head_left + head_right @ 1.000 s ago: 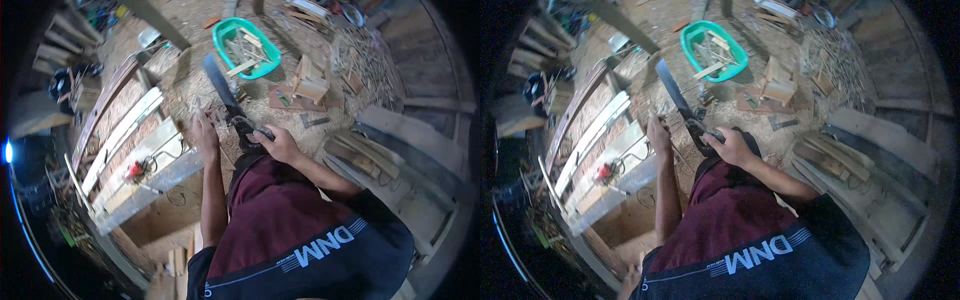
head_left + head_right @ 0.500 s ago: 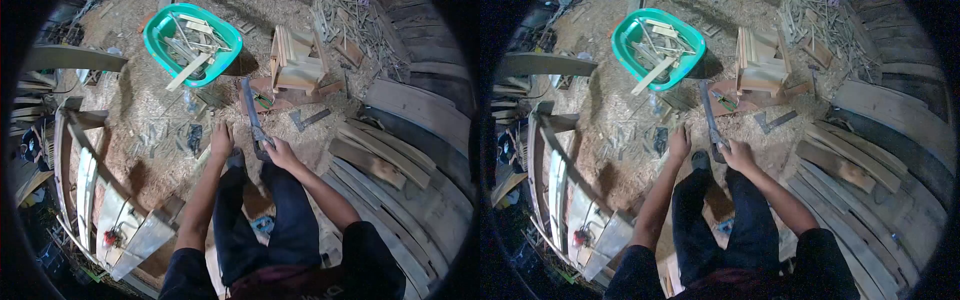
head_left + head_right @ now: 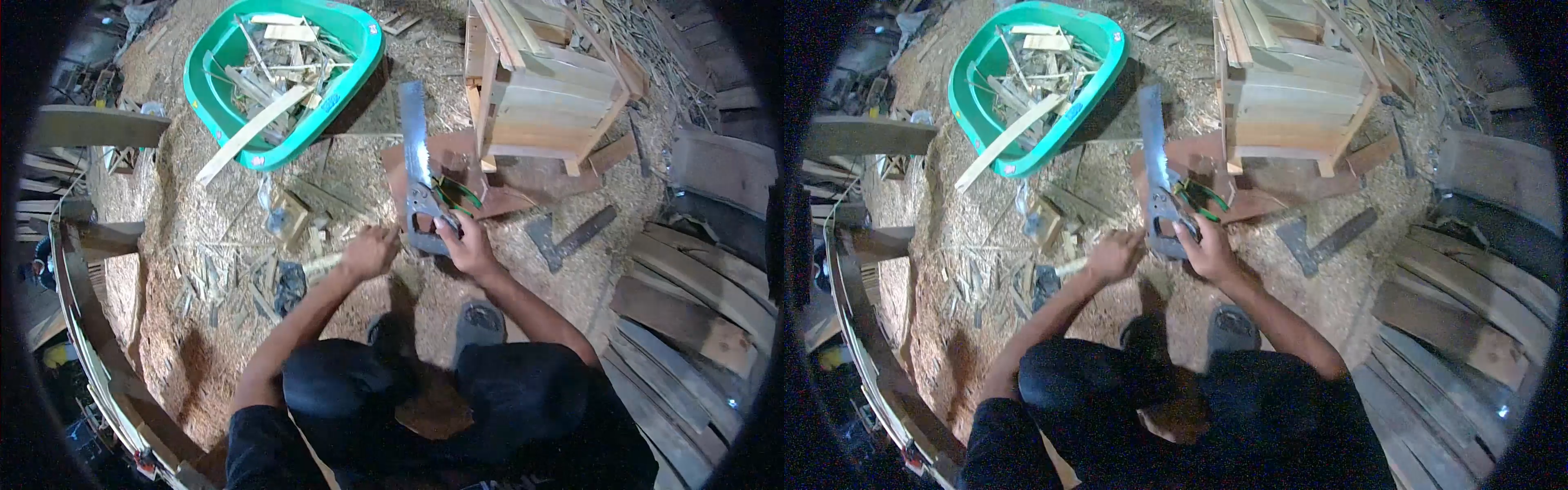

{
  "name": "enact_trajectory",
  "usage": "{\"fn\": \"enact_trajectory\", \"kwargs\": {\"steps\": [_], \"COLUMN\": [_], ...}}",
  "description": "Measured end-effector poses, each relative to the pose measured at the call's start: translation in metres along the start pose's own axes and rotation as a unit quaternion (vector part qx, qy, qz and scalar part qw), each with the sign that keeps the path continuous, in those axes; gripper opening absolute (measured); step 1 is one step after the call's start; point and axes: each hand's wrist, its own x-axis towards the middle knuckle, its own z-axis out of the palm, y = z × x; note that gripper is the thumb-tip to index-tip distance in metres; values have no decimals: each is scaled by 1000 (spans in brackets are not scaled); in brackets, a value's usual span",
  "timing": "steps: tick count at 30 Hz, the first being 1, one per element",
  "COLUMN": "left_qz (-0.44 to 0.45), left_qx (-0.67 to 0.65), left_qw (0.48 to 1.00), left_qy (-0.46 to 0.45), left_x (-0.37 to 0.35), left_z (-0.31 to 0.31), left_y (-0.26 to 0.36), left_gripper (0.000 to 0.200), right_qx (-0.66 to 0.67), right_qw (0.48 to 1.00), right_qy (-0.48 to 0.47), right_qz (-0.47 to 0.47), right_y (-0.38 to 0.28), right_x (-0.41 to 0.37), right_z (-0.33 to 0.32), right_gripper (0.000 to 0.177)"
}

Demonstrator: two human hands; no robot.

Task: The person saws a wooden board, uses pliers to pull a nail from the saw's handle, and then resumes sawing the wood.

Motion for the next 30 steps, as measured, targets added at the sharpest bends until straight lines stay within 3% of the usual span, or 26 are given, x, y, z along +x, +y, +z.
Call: {"fn": "enact_trajectory", "kwargs": {"steps": [4, 5, 6, 8, 9, 13, 14, 16, 17, 20, 21, 24, 26, 28, 30], "left_qz": [-3, -13, -37, -82, -102, -147, -152, -146, -146, -190, -205, -217, -177, -182, -188], "left_qx": [-8, -65, -102, -172, -101, -90, -269, -591, -639, -672, -704, -790, -844, -855, -866], "left_qw": [993, 989, 985, 972, 973, 897, 865, 717, 696, 651, 618, 515, 446, 422, 396], "left_qy": [115, 133, 133, 135, 183, 407, 397, 341, 292, 298, 284, 252, 241, 238, 239], "left_x": [2, 3, 2, 7, 9, 16, 17, 22, 21, 27, 29, 30, 24, 25, 25], "left_z": [20, 25, 23, 15, 21, 33, 37, 33, 26, 9, 16, 35, 28, 31, 36], "left_y": [-2, -3, 0, 7, 11, 22, 27, 44, 51, 71, 65, 50, 56, 57, 56], "left_gripper": [46, 49, 49, 51, 53, 47, 46, 44, 44, 40, 39, 36, 35, 39, 43], "right_qx": [-77, -59, -27, 27, 13, -90, -65, -13, -3, 12, -89, -175, -366, -461, -471], "right_qw": [987, 988, 998, 999, 999, 992, 996, 1000, 999, 996, 987, 976, 898, 839, 836], "right_qy": [52, 73, 55, 18, 19, 32, 23, 3, -20, -90, -135, 41, 67, 70, 48], "right_qz": [-128, -121, -29, 38, 23, -79, -49, 6, 29, -11, -7, -122, -235, -281, -276], "right_y": [18, 21, 16, 12, 18, 15, 15, 12, 6, -2, -5, 5, 35, 47, 56], "right_x": [16, 16, 13, 15, 15, -1, -6, -15, -18, -19, -14, 11, 33, 41, 45], "right_z": [-1, 1, 0, -4, -3, -9, -9, -6, -4, -1, -11, -16, -19, -18, -15], "right_gripper": [27, 25, 25, 25, 27, 30, 30, 31, 31, 37, 43, 45, 45, 49, 50]}}
